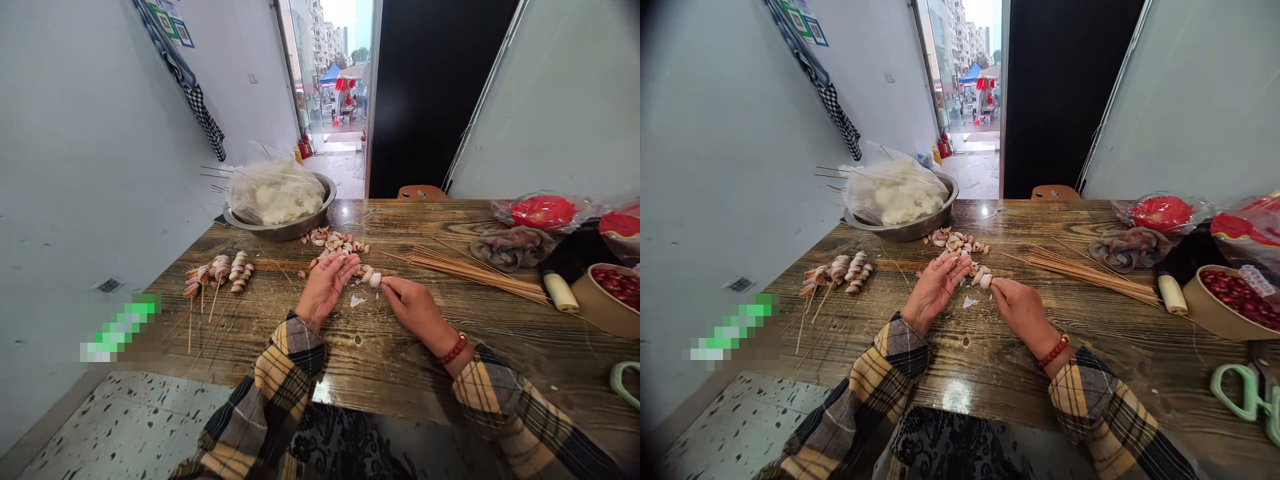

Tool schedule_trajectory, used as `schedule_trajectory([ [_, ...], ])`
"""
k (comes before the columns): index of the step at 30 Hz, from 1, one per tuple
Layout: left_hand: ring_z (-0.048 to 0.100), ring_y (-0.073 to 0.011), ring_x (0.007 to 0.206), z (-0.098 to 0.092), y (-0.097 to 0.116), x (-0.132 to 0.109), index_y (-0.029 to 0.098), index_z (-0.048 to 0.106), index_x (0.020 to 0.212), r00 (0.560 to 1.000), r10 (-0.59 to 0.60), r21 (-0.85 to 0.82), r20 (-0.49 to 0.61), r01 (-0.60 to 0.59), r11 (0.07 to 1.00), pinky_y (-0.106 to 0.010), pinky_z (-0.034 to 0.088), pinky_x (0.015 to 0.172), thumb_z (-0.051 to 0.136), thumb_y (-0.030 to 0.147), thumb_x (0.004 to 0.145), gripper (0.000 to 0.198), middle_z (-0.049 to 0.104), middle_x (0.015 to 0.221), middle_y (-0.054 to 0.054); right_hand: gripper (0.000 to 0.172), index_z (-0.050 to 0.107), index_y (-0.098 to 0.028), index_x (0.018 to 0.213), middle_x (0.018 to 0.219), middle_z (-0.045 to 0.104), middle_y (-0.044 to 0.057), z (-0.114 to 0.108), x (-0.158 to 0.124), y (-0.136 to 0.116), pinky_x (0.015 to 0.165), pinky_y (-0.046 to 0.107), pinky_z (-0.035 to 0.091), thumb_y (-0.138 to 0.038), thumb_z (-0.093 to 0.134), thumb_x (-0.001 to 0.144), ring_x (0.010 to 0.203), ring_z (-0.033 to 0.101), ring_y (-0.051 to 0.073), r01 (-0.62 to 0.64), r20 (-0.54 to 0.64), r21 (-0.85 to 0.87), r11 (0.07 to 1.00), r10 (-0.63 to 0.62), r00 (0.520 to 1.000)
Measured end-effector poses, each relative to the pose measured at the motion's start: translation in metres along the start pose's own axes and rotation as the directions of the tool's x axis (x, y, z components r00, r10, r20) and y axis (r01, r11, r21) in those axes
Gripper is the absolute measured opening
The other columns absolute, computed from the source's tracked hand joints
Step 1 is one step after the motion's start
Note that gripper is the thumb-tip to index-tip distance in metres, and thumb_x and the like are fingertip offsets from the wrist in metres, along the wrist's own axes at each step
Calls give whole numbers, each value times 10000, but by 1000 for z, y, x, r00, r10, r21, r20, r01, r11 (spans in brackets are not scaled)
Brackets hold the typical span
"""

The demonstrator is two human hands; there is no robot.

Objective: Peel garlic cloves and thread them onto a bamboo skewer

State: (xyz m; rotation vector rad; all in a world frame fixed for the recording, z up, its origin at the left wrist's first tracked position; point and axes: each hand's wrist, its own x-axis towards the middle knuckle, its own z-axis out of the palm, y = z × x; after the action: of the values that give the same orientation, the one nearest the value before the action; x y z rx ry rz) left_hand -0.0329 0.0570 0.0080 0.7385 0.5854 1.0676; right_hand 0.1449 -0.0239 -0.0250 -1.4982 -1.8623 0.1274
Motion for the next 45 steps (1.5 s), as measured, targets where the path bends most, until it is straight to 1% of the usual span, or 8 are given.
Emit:
schedule_trajectory([
  [23, 674, -193, 938, 2, -5, -2, 128, 602, 951, 992, 106, 113, 74, -114, 987, -340, 499, 890, 736, 247, 752, 268, 701, 1019, -107, 260, 684, -212, 905, 928, 730, 60, -1, -1, -2, 699, 264, 451, -265, 434, 953, 800, 666, 191, 0, -1, -24, 1000, 0, 1000],
  [28, 674, -189, 882, 0, -3, -1, 136, 603, 985, 997, 67, 99, 46, -72, 992, -340, 513, 842, 709, 339, 780, 307, 690, 1028, -114, 254, 684, -209, 917, 956, 731, 67, 2, -1, 0, 713, 279, 470, -252, 435, 949, 808, 673, 197, 6, -40, -3, 1000, -6, 999],
  [31, 657, -168, 785, -2, -4, -2, 112, 630, 906, 1000, 3, 160, 26, -7, 987, -308, 523, 740, 635, 452, 821, 351, 686, 938, -121, 251, 682, -198, 958, 997, 730, 77, 4, -2, 1, 741, 296, 485, -257, 438, 951, 839, 679, 207, 19, -71, 5, 1000, -18, 997],
  [34, 615, -134, 707, -4, -7, -1, 103, 664, 892, 999, -33, 229, 20, 27, 973, -266, 500, 677, 608, 518, 818, 426, 665, 827, -90, 244, 676, -189, 1000, 1026, 728, 82, 5, -2, 2, 774, 312, 493, -258, 447, 950, 878, 681, 218, 25, -77, 1, 1000, -25, 997],
  [36, 574, -105, 664, -6, -9, 0, 110, 681, 879, 1000, -1, 255, 22, -5, 967, -236, 473, 655, 641, 520, 789, 422, 641, 771, -56, 242, 675, -188, 1007, 1033, 727, 79, 5, -3, 2, 784, 318, 497, -255, 449, 950, 897, 681, 223, 31, -62, -2, 1000, -31, 998],
  [39, 499, -74, 622, -8, -12, 3, 122, 689, 791, 995, 99, 283, 28, -103, 954, -201, 421, 615, 697, 495, 742, 376, 593, 714, -16, 244, 674, -194, 1004, 1035, 728, 71, 6, -4, 2, 781, 320, 502, -260, 445, 953, 902, 682, 224, 33, -52, -6, 999, -33, 998],
  [42, 458, -77, 623, -9, -13, 6, 131, 675, 716, 987, 160, 312, 34, -162, 936, -204, 395, 603, 708, 480, 731, 351, 559, 696, -5, 250, 674, -200, 1006, 1035, 728, 69, 6, -4, 2, 787, 323, 502, -269, 438, 956, 902, 683, 223, 30, -71, -13, 999, -30, 997],
  [45, 449, -91, 647, -8, -14, 6, 136, 666, 690, 985, 169, 329, 41, -173, 928, -215, 391, 613, 701, 474, 738, 343, 542, 695, -8, 246, 673, -203, 1000, 1025, 730, 70, 6, -5, 0, 779, 317, 500, -268, 440, 954, 890, 684, 220, 31, -82, -3, 1000, -31, 996],
])
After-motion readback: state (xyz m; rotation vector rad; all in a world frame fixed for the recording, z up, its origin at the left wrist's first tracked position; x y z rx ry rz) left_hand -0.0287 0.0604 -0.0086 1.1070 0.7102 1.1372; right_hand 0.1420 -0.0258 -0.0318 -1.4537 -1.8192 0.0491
